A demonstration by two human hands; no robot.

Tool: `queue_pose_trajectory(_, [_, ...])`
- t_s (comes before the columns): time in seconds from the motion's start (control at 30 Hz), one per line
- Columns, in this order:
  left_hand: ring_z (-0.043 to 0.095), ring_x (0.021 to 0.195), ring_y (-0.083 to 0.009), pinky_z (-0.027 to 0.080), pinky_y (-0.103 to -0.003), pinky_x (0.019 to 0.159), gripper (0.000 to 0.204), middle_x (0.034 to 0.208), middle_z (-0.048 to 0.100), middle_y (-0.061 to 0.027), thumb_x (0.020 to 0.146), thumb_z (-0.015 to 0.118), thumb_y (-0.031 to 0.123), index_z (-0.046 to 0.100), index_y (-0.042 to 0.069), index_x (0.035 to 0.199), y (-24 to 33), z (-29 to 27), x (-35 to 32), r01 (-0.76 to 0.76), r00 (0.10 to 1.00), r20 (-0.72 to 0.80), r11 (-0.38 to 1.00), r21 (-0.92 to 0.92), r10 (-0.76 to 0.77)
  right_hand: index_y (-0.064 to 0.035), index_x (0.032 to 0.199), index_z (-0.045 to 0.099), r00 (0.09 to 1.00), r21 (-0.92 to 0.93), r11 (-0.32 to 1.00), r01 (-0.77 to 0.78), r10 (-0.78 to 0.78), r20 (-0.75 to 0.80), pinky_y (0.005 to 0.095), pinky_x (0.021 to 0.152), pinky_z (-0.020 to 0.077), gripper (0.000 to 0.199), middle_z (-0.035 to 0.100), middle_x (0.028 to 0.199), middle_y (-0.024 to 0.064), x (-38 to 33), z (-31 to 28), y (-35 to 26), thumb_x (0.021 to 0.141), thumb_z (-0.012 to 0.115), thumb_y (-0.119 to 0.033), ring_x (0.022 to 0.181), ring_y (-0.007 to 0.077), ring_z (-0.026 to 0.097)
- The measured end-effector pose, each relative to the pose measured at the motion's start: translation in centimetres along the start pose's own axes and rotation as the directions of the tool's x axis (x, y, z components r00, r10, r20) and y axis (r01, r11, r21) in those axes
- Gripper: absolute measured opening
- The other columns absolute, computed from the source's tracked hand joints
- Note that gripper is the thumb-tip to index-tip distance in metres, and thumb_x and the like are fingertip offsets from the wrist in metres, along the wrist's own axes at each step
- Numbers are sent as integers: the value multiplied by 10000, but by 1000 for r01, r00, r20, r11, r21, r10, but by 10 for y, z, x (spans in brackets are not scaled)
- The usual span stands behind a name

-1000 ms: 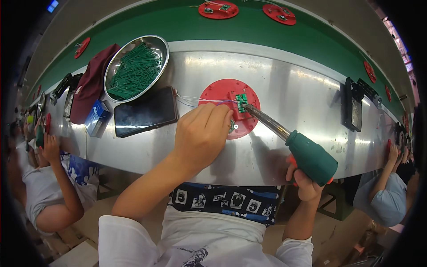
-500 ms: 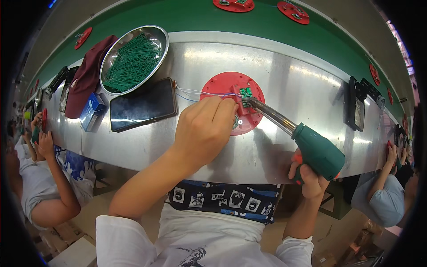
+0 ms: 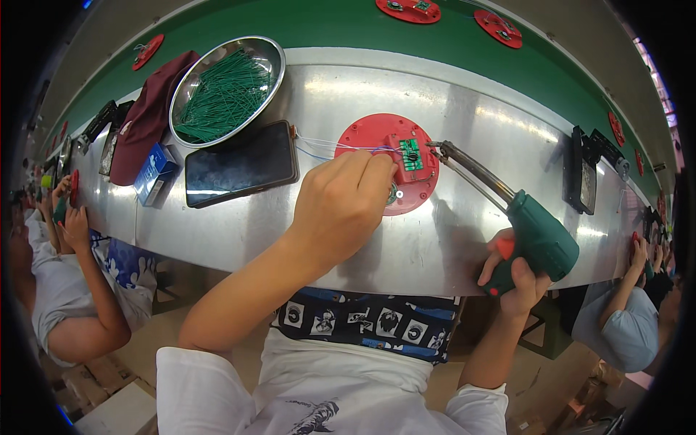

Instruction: The person repeatedly retrieves round bases from a conveyor belt, takes wires from a bowl, solders the wires to the circuit boards on the bases using a soldering iron, and places the assembled pieces back onto the conveyor belt.

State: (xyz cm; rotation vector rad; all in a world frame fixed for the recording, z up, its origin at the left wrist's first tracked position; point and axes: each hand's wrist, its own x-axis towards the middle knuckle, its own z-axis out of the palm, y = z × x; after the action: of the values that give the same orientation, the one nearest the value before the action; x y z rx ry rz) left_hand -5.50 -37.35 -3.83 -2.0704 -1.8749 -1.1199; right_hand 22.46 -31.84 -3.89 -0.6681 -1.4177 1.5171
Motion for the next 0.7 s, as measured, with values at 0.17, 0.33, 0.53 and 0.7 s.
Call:
queue_pose_trajectory(0.17, [633,673,-300,510,-386,600,72,786,647,-140,837,684,-13,643,-32,893,0,0,0,3,1000,-9,1000,3,-3,107,1315,480,1000,28,1000,1,-1,1,317,457,515,525,617,1051,250,1,0,0,891,631,-163,659,265,620])
queue_pose_trajectory(0.33, [644,712,-298,516,-388,631,38,833,655,-137,852,660,-15,638,-12,883,2,-4,2,64,997,50,998,8,-65,106,1301,489,1000,18,1000,25,-24,-14,318,456,512,507,618,1056,244,1,0,2,888,628,-153,649,267,618])
queue_pose_trajectory(0.53, [583,730,-292,488,-363,636,202,874,588,-163,837,621,-63,642,-82,1037,-3,-15,3,-41,933,-360,998,-43,22,127,1318,433,996,-57,997,61,-64,-64,291,382,459,577,608,993,251,1,5,5,900,631,-219,465,231,568])
queue_pose_trajectory(0.7, [618,717,-268,501,-327,623,226,896,644,-160,837,660,-70,685,-58,1060,-3,-14,-1,-98,936,-347,988,-117,52,117,1326,439,996,-82,994,68,-73,-57,290,390,464,583,612,1012,253,-1,3,4,902,639,-230,481,228,574])
